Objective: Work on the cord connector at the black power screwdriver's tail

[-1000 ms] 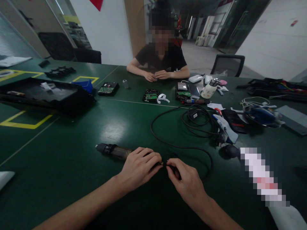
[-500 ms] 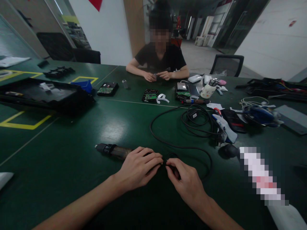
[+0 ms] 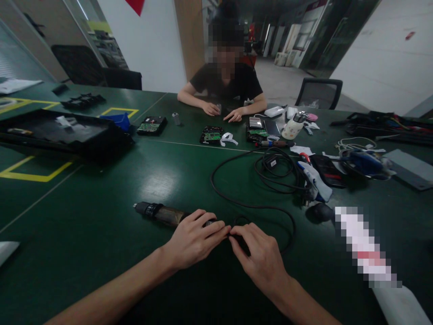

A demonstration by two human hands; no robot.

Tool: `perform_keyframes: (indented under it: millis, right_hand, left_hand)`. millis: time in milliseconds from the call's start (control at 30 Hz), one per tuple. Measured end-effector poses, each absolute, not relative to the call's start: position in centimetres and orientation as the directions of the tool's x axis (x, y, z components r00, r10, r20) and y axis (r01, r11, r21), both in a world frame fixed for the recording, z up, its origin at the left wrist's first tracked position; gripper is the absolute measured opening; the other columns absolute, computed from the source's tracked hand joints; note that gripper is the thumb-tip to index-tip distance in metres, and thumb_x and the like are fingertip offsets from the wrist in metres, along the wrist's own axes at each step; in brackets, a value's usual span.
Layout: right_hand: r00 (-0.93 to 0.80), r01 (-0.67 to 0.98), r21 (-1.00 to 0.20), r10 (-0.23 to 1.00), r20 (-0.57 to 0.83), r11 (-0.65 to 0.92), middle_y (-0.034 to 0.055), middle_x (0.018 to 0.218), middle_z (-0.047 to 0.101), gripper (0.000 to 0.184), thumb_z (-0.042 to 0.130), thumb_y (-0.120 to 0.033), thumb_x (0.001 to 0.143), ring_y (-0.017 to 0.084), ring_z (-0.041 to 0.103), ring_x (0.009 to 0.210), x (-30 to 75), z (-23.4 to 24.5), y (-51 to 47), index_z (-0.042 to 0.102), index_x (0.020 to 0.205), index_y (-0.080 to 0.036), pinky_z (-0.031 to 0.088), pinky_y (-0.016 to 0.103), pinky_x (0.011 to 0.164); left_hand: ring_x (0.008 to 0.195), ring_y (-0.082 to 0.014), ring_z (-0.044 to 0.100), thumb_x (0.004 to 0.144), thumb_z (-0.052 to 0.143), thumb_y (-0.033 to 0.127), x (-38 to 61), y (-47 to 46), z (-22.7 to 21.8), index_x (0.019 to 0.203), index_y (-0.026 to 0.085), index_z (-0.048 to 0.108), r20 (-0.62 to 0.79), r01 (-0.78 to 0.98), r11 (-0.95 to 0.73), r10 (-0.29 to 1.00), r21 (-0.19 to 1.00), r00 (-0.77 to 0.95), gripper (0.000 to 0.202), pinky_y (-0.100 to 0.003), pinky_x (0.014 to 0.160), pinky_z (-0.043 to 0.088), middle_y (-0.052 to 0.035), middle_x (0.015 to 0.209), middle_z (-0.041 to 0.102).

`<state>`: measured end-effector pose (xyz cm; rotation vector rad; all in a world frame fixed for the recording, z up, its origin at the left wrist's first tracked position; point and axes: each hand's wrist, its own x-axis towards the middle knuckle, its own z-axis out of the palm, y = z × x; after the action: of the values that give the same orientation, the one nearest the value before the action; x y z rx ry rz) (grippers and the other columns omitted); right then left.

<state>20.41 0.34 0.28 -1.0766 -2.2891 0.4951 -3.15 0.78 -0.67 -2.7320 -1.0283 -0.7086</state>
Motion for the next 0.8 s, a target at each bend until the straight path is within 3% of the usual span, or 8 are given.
perform_keyframes:
  millis: [133, 233, 433, 533, 633, 800]
  right_hand:
    - [-0.463, 0.535, -0.497, 0.730, 0.503, 0.683, 0.0085, 0.108, 0.070, 0.020, 0.064, -0.015, 0.096, 0.027, 0.063, 0.101, 20.8, 0.9, -0.1, 0.064, 0.115, -0.020, 0.054, 0.043, 0.085]
    - [-0.413, 0.459, -0.525, 0.695, 0.588, 0.717, 0.0087, 0.106, 0.069, 0.025, 0.062, -0.006, 0.094, 0.025, 0.063, 0.099, 21.3, 1.0, -0.3, 0.064, 0.115, -0.020, 0.054, 0.042, 0.084]
    - [-0.386, 0.359, -0.582, 0.684, 0.619, 0.729, 0.0082, 0.100, 0.067, 0.026, 0.056, 0.001, 0.093, 0.022, 0.063, 0.092, 21.5, 0.9, -0.1, 0.064, 0.110, -0.018, 0.053, 0.037, 0.076]
    - [-0.385, 0.366, -0.598, 0.701, 0.601, 0.714, 0.0079, 0.098, 0.067, 0.024, 0.056, 0.000, 0.094, 0.021, 0.063, 0.090, 21.3, 1.0, 0.0, 0.065, 0.107, -0.018, 0.053, 0.036, 0.074]
    - [-0.391, 0.370, -0.609, 0.712, 0.583, 0.702, 0.0074, 0.097, 0.067, 0.022, 0.055, -0.002, 0.095, 0.021, 0.064, 0.088, 21.4, 1.0, 0.0, 0.066, 0.105, -0.018, 0.052, 0.035, 0.073]
    - [-0.394, 0.372, -0.617, 0.720, 0.572, 0.694, 0.0070, 0.097, 0.067, 0.022, 0.054, -0.003, 0.096, 0.020, 0.064, 0.088, 21.5, 1.0, 0.0, 0.066, 0.104, -0.019, 0.052, 0.035, 0.074]
  left_hand:
    - [0.109, -0.0215, 0.065, 0.100, 0.063, 0.022, -4.9, 0.7, -0.4, 0.133, 0.023, 0.064, 0.484, 0.651, -0.758, 0.588, 0.048, 0.648, 0.033, -0.038, 0.091, 0.051, -0.0023, 0.119, 0.074]
    - [0.109, -0.0209, 0.066, 0.100, 0.063, 0.021, -8.2, 0.6, -0.2, 0.134, 0.026, 0.065, 0.463, 0.692, -0.720, 0.633, 0.057, 0.620, 0.034, -0.037, 0.091, 0.052, -0.0013, 0.120, 0.074]
    - [0.116, -0.0220, 0.067, 0.100, 0.061, 0.025, -19.9, 0.5, -1.2, 0.135, 0.036, 0.065, 0.417, 0.793, -0.609, 0.722, 0.002, 0.553, 0.036, -0.040, 0.098, 0.053, 0.0032, 0.127, 0.072]
    - [0.119, -0.0191, 0.066, 0.105, 0.054, 0.032, -25.7, 0.6, -1.9, 0.129, 0.041, 0.066, 0.434, 0.858, -0.512, 0.768, -0.026, 0.471, 0.029, -0.042, 0.102, 0.050, 0.0115, 0.130, 0.069]
    - [0.123, -0.0199, 0.063, 0.106, 0.047, 0.040, -30.2, 0.4, -2.2, 0.130, 0.034, 0.065, 0.417, 0.945, -0.325, 0.855, -0.030, 0.308, 0.030, -0.044, 0.106, 0.047, 0.0073, 0.134, 0.067]
    - [0.131, -0.0288, 0.056, 0.105, 0.043, 0.045, -33.4, -0.3, -2.2, 0.131, 0.026, 0.063, 0.396, 0.985, -0.033, 0.913, -0.167, 0.098, 0.039, -0.051, 0.111, 0.041, -0.0046, 0.140, 0.062]
